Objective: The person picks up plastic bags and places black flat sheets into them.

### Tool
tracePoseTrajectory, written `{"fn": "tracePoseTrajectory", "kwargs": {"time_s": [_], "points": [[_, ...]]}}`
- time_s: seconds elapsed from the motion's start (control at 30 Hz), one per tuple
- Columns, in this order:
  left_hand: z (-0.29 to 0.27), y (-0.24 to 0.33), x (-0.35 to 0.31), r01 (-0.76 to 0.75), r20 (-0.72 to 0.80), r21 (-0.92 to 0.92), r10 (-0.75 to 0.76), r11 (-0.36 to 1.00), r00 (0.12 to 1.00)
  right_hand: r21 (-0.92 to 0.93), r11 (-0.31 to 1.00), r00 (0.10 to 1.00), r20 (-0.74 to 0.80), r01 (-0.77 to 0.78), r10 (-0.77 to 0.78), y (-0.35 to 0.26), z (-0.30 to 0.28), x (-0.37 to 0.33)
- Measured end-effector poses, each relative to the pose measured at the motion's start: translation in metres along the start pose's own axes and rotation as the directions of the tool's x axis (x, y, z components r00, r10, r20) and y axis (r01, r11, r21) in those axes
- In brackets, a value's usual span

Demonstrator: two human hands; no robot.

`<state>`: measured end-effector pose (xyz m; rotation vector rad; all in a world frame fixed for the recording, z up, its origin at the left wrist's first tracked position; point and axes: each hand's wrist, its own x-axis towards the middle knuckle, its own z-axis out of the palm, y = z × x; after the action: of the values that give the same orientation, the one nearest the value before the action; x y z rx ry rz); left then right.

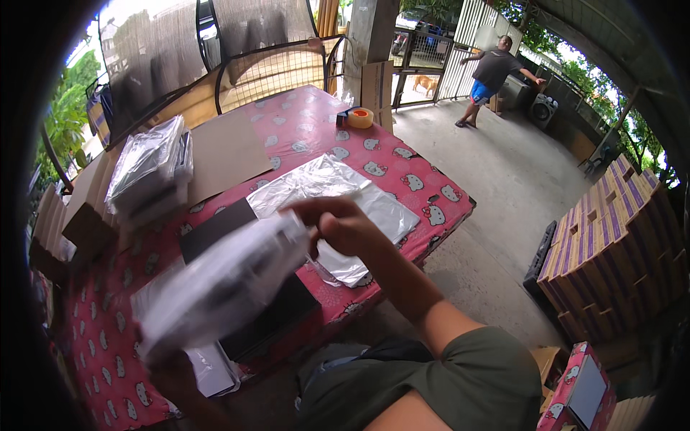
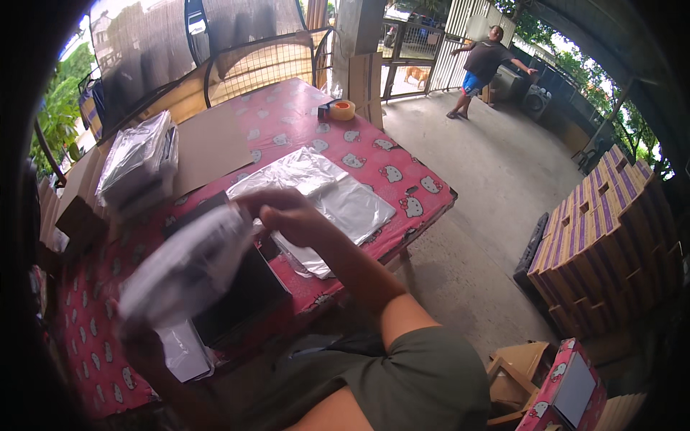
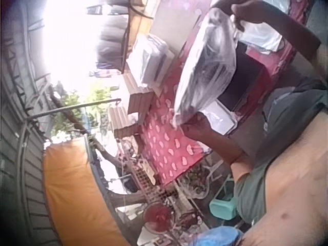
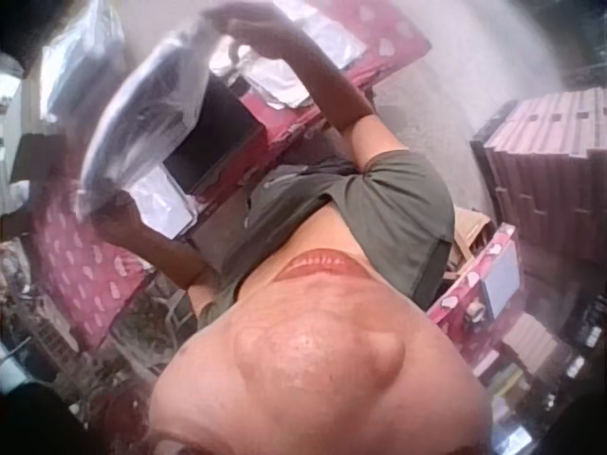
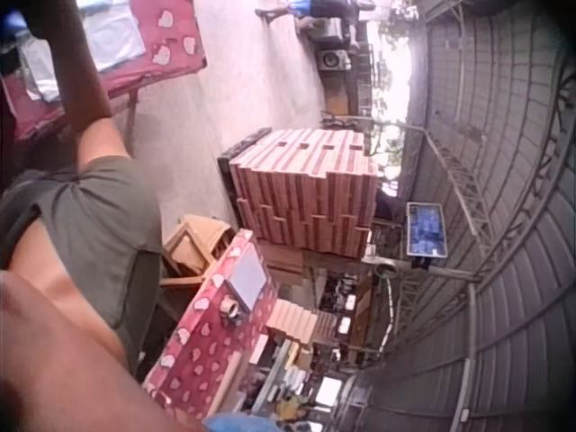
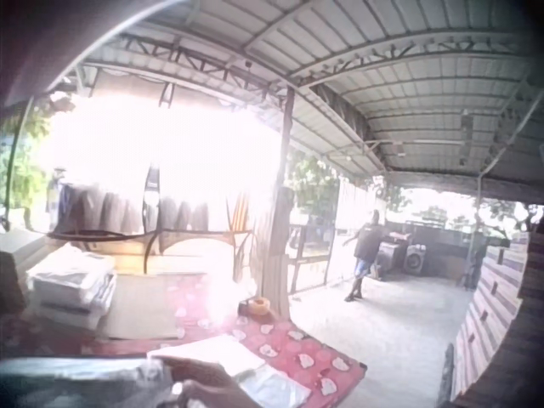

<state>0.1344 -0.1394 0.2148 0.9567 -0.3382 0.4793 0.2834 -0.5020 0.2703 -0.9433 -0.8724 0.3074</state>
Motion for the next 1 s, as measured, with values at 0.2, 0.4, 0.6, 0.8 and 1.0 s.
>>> {"fn": "tracePoseTrajectory", "kwargs": {"time_s": [0.2,0.4,0.6,0.8,1.0], "points": [[-0.058,-0.014,0.115,-0.057,0.036,0.073,0.055,0.996,0.998,-0.487,0.873,0.942,-0.305,-0.026,-0.143,-0.003,0.002,0.111],[-0.037,-0.112,0.1,0.354,-0.45,0.292,-0.199,0.889,0.871,-0.653,0.67,0.876,-0.482,-0.355,-0.006,0.144,-0.108,0.057],[-0.083,-0.1,0.11,-0.025,-0.221,0.742,0.279,0.67,0.934,-0.658,0.751,0.934,-0.3,-0.056,-0.193,0.136,-0.067,0.089],[-0.037,-0.112,0.1,-0.155,-0.232,0.712,0.438,0.685,0.869,-0.724,0.684,0.883,-0.377,-0.093,-0.278,0.157,-0.078,0.074],[-0.073,-0.118,0.06,0.023,-0.254,0.494,0.119,0.869,0.96,-0.585,0.768,0.908,-0.419,-0.26,-0.011,0.188,-0.07,0.031]]}}
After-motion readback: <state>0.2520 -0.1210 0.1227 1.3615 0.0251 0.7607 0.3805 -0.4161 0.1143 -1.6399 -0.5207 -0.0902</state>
